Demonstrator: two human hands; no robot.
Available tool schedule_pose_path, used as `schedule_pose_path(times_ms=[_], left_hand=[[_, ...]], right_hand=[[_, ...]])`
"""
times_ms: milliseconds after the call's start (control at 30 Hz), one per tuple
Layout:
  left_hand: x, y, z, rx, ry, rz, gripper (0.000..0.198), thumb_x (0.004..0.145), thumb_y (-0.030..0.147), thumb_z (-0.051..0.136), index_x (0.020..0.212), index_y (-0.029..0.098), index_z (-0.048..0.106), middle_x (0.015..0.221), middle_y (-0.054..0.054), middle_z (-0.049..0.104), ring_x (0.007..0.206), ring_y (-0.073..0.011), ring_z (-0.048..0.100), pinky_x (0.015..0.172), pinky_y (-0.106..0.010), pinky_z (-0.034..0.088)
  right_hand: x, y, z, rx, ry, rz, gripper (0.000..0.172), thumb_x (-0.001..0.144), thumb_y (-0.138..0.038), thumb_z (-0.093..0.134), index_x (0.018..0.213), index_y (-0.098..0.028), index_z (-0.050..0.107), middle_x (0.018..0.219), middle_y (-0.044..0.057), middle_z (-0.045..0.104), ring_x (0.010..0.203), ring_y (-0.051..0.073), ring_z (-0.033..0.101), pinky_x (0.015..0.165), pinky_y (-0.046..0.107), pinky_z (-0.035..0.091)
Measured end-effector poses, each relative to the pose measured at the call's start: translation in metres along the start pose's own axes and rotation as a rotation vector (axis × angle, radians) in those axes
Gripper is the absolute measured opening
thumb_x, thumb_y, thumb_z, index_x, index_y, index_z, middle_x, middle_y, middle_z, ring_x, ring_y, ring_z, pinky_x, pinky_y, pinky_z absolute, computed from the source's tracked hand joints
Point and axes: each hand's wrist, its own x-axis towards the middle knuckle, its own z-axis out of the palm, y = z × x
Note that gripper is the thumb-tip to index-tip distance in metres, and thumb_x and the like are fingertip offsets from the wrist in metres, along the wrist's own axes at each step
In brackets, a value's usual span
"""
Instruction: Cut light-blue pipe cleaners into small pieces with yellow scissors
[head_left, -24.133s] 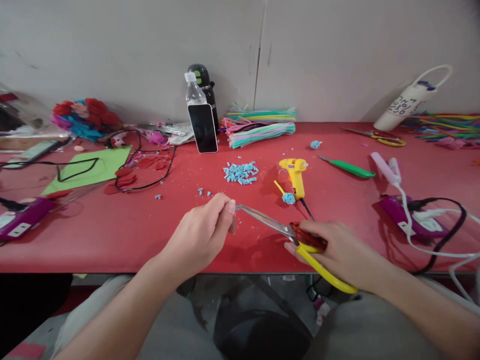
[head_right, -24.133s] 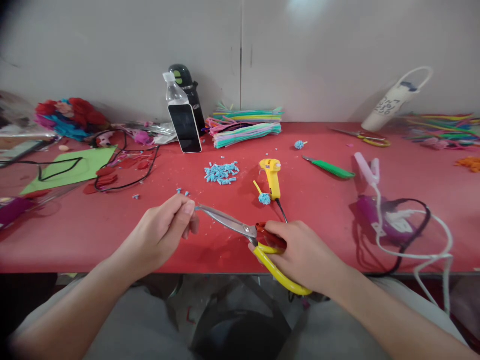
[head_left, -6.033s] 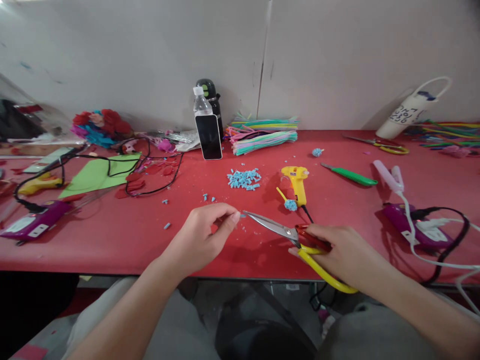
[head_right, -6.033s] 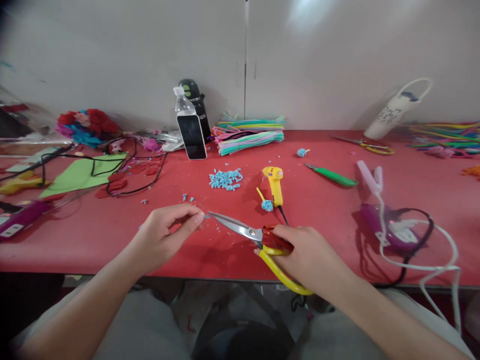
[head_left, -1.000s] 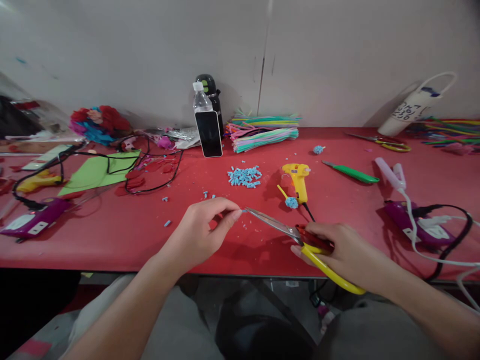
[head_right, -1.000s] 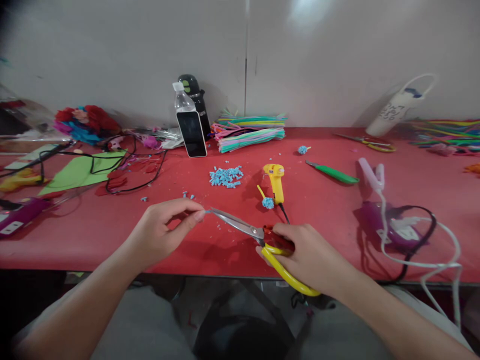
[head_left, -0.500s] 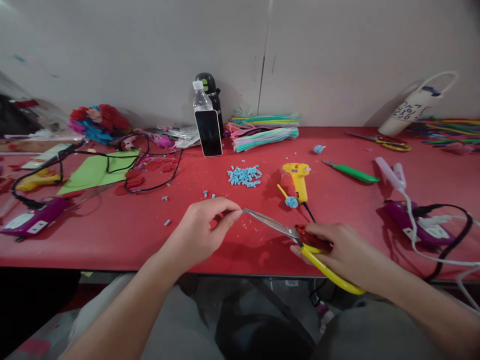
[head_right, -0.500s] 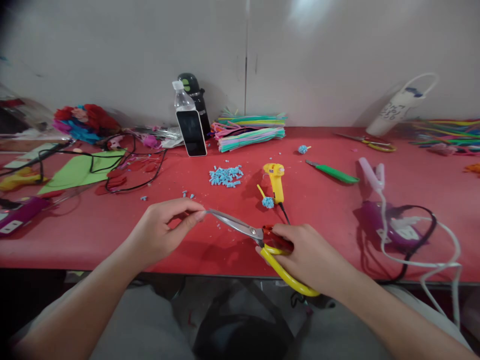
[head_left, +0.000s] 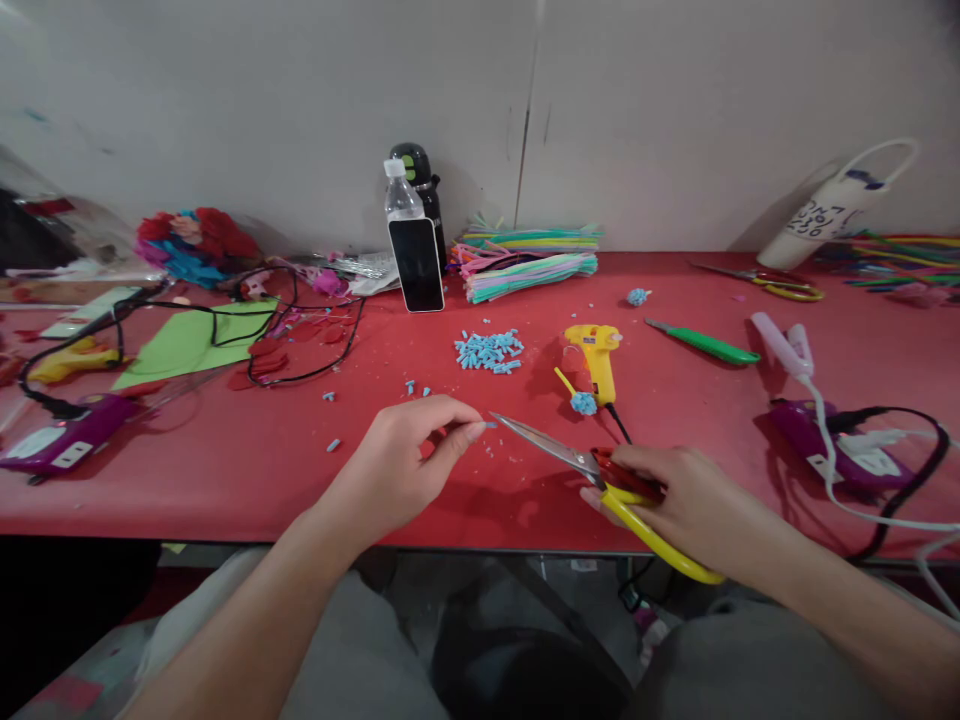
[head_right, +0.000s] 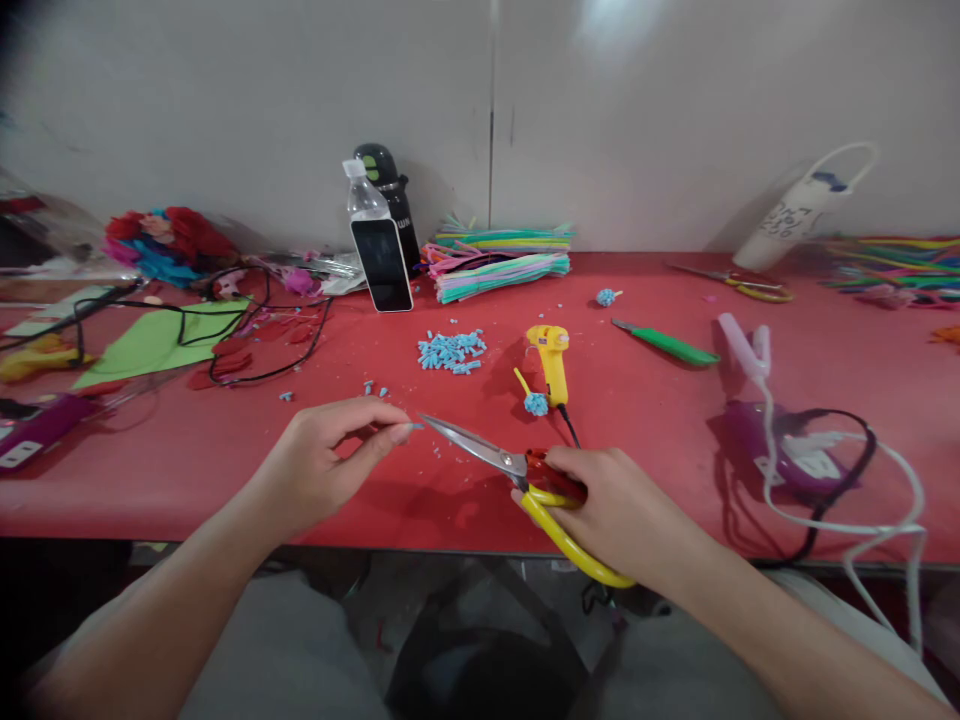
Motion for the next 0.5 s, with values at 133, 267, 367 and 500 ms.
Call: schedule_pose_path(times_ms=[133,267,367,500], left_hand=[[-0.0004,-0.0006,-0.0009,0.004,0.007,-0.012,0.016,0.094,0.030,0.055,0.092,0.021,0.068,0.086,0.000,0.071,0.075,-0.0117,0.062,0.067,-0.022,0.047],[0.0001,-0.0003,-0.0016,0.006,0.007,-0.010,0.014,0.093,0.030,0.058,0.093,0.022,0.069,0.087,0.001,0.072,0.076,-0.0107,0.063,0.069,-0.021,0.047],[0.0003,-0.0003,-0.0015,0.006,0.006,-0.010,0.014,0.093,0.031,0.058,0.093,0.022,0.069,0.088,0.002,0.072,0.076,-0.0108,0.063,0.070,-0.021,0.047],[0.0005,-0.0005,-0.0013,0.001,0.003,-0.015,0.014,0.093,0.030,0.057,0.094,0.022,0.069,0.088,0.002,0.072,0.077,-0.0106,0.063,0.070,-0.021,0.047]], right_hand=[[0.0001,-0.0027,-0.0027,0.015,0.011,-0.014,0.043,0.085,-0.057,0.058,0.066,-0.021,0.044,0.056,-0.006,0.039,0.054,0.011,0.025,0.046,0.022,0.024],[-0.0003,-0.0014,-0.0018,0.036,-0.016,-0.015,0.040,0.084,-0.055,0.060,0.068,-0.021,0.046,0.058,-0.006,0.040,0.055,0.011,0.027,0.047,0.022,0.025],[-0.0011,0.0005,-0.0004,0.039,-0.045,-0.018,0.039,0.086,-0.056,0.058,0.070,-0.021,0.049,0.060,-0.005,0.042,0.056,0.011,0.028,0.048,0.022,0.027],[-0.0018,0.0004,-0.0016,0.015,-0.049,-0.023,0.040,0.086,-0.057,0.057,0.070,-0.022,0.049,0.060,-0.005,0.042,0.056,0.011,0.028,0.048,0.022,0.027]])
